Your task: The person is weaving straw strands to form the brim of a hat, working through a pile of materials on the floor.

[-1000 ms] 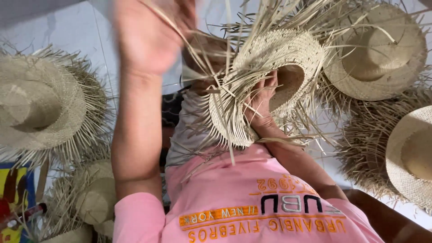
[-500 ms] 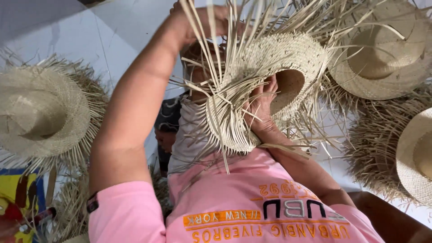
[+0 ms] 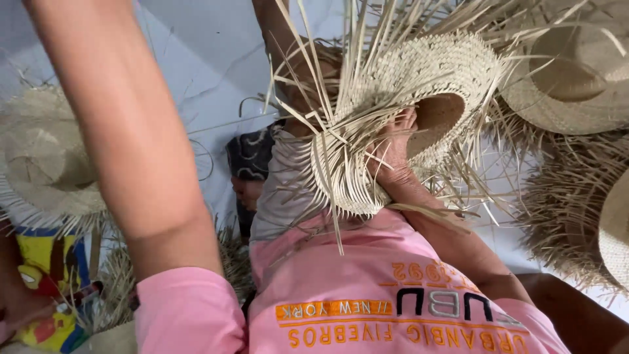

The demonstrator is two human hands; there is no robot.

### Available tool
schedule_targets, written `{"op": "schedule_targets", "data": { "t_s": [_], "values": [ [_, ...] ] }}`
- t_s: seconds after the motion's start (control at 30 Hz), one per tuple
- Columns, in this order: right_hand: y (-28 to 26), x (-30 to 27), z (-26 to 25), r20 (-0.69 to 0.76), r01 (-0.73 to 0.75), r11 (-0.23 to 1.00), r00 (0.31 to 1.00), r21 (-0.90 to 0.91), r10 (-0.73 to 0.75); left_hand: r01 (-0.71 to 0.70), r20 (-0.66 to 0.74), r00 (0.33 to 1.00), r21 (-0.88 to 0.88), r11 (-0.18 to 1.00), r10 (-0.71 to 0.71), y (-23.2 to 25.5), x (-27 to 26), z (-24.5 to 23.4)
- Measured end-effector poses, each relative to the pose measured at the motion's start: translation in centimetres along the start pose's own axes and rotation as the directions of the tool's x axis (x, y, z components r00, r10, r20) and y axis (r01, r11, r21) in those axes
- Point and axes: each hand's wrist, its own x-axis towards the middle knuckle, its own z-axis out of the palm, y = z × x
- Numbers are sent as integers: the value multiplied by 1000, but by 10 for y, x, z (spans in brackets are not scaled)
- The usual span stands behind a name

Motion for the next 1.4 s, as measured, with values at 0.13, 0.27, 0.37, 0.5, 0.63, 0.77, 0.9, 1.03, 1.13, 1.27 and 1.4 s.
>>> {"op": "schedule_targets", "data": {
  "t_s": [0.13,0.27,0.37,0.5,0.63,0.77,0.9,1.03,1.13,1.27,1.4],
  "values": [
    [-5,-1,-5,-8,174,985,985,-7,-174,-171,-261,954,-66,983,149,13,-62,-5],
    [-13,-2,-16,-118,327,945,939,26,-322,210,-212,953,-43,977,-215,13,-138,35],
    [-82,12,-77,-228,71,642,960,764,166,-13,71,997,42,999,10,-31,-163,40],
    [-121,24,-139,-597,488,821,766,297,-239,52,137,990,-44,998,-45,11,-132,39],
    [-136,4,-176,-675,739,641,582,207,-453,254,237,950,-209,944,-203,11,-139,36],
    [-209,4,-199,-207,580,720,813,381,-545,527,353,830,-247,813,-431,4,-147,24],
    [-223,9,-189,-160,499,807,866,316,-473,455,275,879,-243,857,-389,12,-140,34],
    [-226,4,-187,-124,483,854,876,193,-467,374,240,915,-204,905,-325,15,-145,37],
    [-228,10,-189,-73,520,843,854,139,-515,252,161,960,-147,957,-228,18,-140,39],
    [-246,12,-210,47,525,816,834,242,-550,207,111,975,-162,965,-190,21,-139,40],
    [-260,15,-229,240,514,835,801,195,-549,113,98,990,-121,986,-101,25,-144,48]
  ]
}}
